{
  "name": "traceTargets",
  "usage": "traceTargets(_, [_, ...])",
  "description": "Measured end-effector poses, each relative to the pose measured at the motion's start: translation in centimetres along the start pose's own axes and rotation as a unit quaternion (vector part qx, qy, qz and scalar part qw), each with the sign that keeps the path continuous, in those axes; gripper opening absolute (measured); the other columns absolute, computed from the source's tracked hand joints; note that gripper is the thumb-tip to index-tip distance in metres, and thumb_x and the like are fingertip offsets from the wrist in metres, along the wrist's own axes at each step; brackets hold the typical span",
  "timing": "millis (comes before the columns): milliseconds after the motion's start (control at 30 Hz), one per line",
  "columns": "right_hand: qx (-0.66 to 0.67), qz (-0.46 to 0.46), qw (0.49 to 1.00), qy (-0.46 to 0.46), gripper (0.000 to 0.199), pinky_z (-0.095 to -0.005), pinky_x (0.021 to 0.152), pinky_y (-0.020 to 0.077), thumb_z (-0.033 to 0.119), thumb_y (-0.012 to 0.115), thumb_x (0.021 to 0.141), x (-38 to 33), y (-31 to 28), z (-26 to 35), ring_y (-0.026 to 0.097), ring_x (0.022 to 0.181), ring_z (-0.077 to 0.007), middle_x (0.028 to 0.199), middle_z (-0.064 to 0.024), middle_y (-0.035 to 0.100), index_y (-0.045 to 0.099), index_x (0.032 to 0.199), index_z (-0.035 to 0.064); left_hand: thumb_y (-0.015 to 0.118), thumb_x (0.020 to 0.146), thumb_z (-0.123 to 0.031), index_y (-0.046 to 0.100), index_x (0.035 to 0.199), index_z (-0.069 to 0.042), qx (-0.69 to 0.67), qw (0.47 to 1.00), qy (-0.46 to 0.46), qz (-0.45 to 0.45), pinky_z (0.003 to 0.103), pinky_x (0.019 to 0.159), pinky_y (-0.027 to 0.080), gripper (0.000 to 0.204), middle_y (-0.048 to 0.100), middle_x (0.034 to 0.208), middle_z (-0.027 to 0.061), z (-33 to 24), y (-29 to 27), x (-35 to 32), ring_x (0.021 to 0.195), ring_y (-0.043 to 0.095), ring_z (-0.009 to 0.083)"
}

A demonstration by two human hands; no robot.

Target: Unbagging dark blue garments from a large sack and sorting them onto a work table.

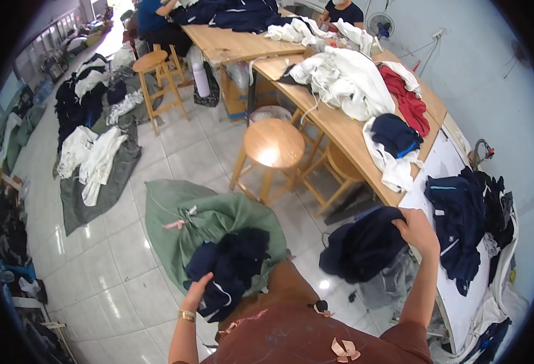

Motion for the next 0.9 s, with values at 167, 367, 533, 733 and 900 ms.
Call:
traceTargets(167, [0.17, 0.127, 0.967, -0.143, 0.031, -0.0317, 0.055, 0.0496, -0.003, 0.048, 0.071, 5.3, -3.4, 9.5, 0.062, 0.067, -0.0269, 0.081, -0.0159, 0.061, 0.058, 0.1, 0.0012, 0.063, 0.075, -0.041, 0.062, 0.089, 0.009, 0.053, 0.996, -0.061, -0.039, 0.026, 0.068, 0.045, 0.052, 0.062, 0.084, 0.009, -0.2, -1.0, 0.4, 0.074, 0.057, 0.015])
traceTargets(367, [0.039, -0.014, 0.878, -0.477, 0.044, -0.0385, 0.087, 0.0401, 0.014, 0.078, 0.05, 28.7, -11.3, 14.7, 0.053, 0.093, -0.0313, 0.104, -0.0143, 0.056, 0.06, 0.088, 0.004, 0.064, 0.074, -0.029, 0.057, 0.104, 0.007, -0.084, 0.988, -0.05, -0.12, 0.027, 0.072, 0.046, 0.047, 0.061, 0.093, 0.0091, -2.7, -0.6, 0.0, 0.079, 0.057, 0.0164])
traceTargets(533, [0.256, -0.342, 0.838, -0.341, 0.062, -0.0403, 0.09, 0.0363, 0.043, 0.054, 0.082, 42.9, -37.7, 15.9, 0.047, 0.104, -0.0266, 0.112, -0.0146, 0.052, 0.036, 0.13, 0.0065, 0.064, 0.074, -0.028, 0.05, 0.116, 0.003, -0.139, 0.982, -0.021, -0.127, 0.027, 0.084, 0.041, 0.054, 0.056, 0.109, 0.0072, -6.1, 1.8, 0.1, 0.096, 0.053, 0.0172])
traceTargets(733, [0.383, -0.297, 0.738, -0.469, 0.049, -0.0294, 0.078, 0.0441, 0.033, 0.057, 0.082, 36.9, -40.7, 29.3, 0.057, 0.082, -0.0157, 0.084, -0.0073, 0.062, 0.046, 0.122, 0.0076, 0.062, 0.077, -0.028, 0.044, 0.123, 0.003, -0.181, 0.969, 0.077, -0.148, 0.026, 0.091, 0.037, 0.058, 0.051, 0.119, 0.0085, -13.3, 5.2, -2.3, 0.106, 0.049, 0.017])
traceTargets(900, [0.199, -0.007, 0.715, -0.67, 0.035, -0.032, 0.063, 0.0472, 0.024, 0.061, 0.078, 28.9, -12.5, 38.0, 0.06, 0.072, -0.0183, 0.091, -0.0119, 0.063, 0.058, 0.108, 0.0064, 0.059, 0.081, -0.025, 0.044, 0.124, 0.002, -0.279, 0.945, 0.138, -0.105, 0.026, 0.093, 0.036, 0.053, 0.05, 0.12, 0.0071, -15.5, 5.1, -2.4, 0.107, 0.048, 0.016])
Point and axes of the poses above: each hand's wrist, its own x-axis towards the middle knuckle, its own y-axis out of the palm, z = x × y, the point moved 8 cm from there along x, towards the middle knuckle
